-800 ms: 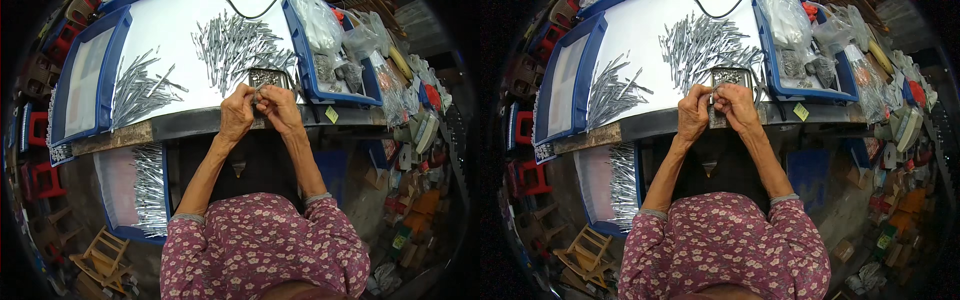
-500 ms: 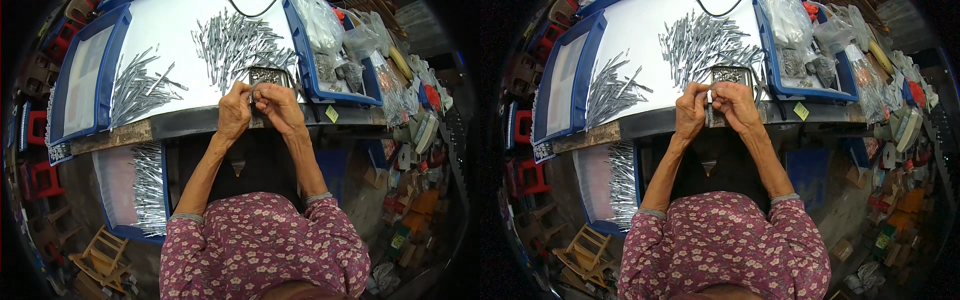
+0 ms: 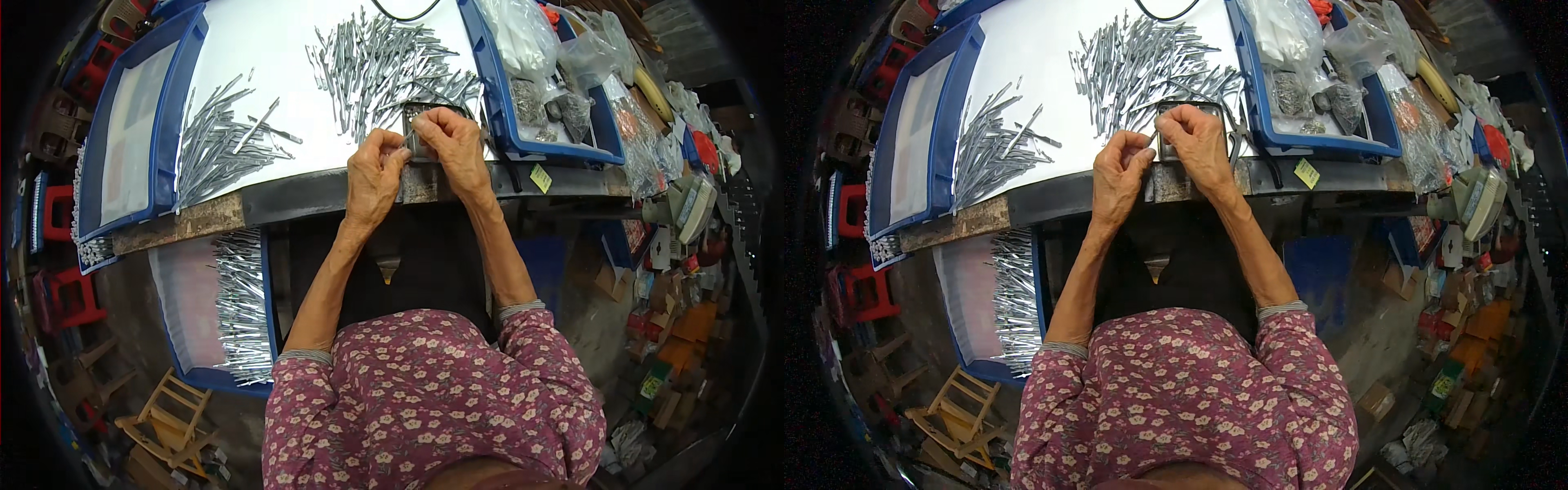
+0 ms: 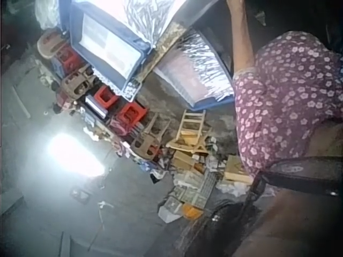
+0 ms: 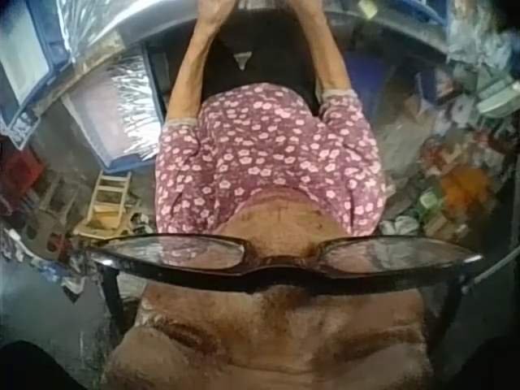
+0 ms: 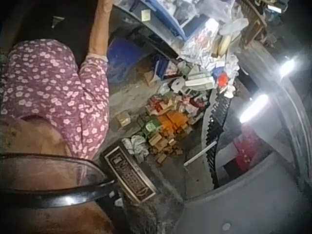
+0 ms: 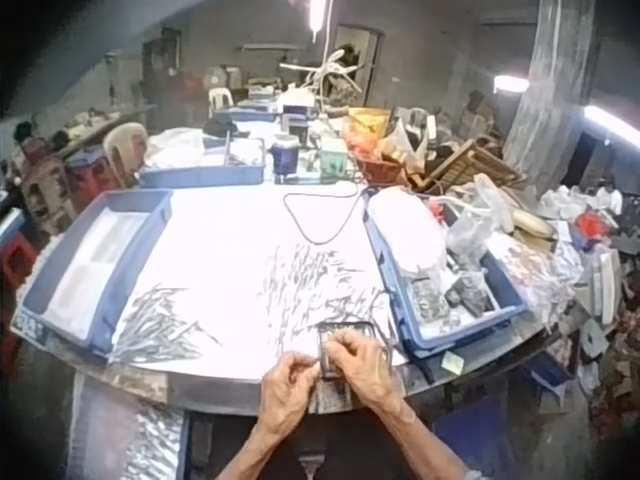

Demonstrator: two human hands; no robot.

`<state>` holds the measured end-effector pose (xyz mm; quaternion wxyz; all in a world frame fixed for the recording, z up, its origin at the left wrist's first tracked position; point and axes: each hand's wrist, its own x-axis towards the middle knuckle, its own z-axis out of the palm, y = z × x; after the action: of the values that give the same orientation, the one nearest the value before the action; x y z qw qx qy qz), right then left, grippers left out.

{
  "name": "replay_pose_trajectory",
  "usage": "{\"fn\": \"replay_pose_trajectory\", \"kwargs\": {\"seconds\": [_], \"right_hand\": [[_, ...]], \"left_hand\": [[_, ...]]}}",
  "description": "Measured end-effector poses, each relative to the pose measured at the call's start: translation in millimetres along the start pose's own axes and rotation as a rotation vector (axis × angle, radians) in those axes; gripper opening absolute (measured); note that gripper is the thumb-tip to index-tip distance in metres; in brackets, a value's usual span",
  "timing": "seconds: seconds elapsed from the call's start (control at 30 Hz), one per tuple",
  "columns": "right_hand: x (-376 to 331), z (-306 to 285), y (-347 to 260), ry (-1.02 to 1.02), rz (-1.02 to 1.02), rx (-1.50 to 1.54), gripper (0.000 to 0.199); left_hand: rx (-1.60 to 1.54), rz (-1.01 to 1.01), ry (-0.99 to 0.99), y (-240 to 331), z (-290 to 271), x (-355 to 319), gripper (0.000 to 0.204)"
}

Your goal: Manually assembling small metal components at a workshop bench.

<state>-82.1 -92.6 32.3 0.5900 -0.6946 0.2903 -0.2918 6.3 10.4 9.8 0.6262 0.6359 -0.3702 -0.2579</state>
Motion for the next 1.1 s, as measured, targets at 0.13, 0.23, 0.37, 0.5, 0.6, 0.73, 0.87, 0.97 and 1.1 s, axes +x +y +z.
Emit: {"fn": "replay_pose_trajectory", "kwargs": {"seconds": [0.13,0.23,0.37,0.5,0.6,0.73,0.87,0.97,1.1], "right_hand": [[8.4,-10.4,10.0,0.143,-0.125,-0.202,0.017],[12.4,-17.5,24.8,0.184,-0.22,-0.536,0.014],[12.4,-15.7,36.4,0.144,-0.431,-0.73,0.011],[12.8,-10.6,36.0,0.106,-0.409,-0.799,0.008],[14.4,-8.9,37.1,0.097,-0.418,-0.83,0.008],[19.4,-6.1,40.9,0.099,-0.46,-0.905,0.008],[23.5,-8.0,37.1,0.065,-0.409,-0.905,0.008],[24.8,-11.2,34.7,-0.001,-0.331,-0.815,0.01],[16.7,-13.2,24.1,0.034,-0.31,-0.731,0.012]], "left_hand": [[-0.032,-0.023,0.003,-5.3,0.3,0.4,0.01],[-0.097,-0.078,-0.001,-6.7,1.3,-0.5,0.01],[-0.125,-0.044,0.053,-9.7,3.1,-0.1,0.011],[-0.169,-0.042,0.04,-13.5,1.8,1.2,0.011],[-0.142,-0.065,0.019,-10.0,0.8,1.1,0.012],[-0.145,-0.067,0.01,-11.3,-1.1,0.8,0.012],[-0.181,-0.096,-0.009,-15.4,-1.3,-0.4,0.01],[-0.195,-0.111,-0.011,-13.6,-3.7,-1.1,0.01],[-0.245,-0.113,-0.027,-11.0,-6.2,-1.9,0.01]]}}
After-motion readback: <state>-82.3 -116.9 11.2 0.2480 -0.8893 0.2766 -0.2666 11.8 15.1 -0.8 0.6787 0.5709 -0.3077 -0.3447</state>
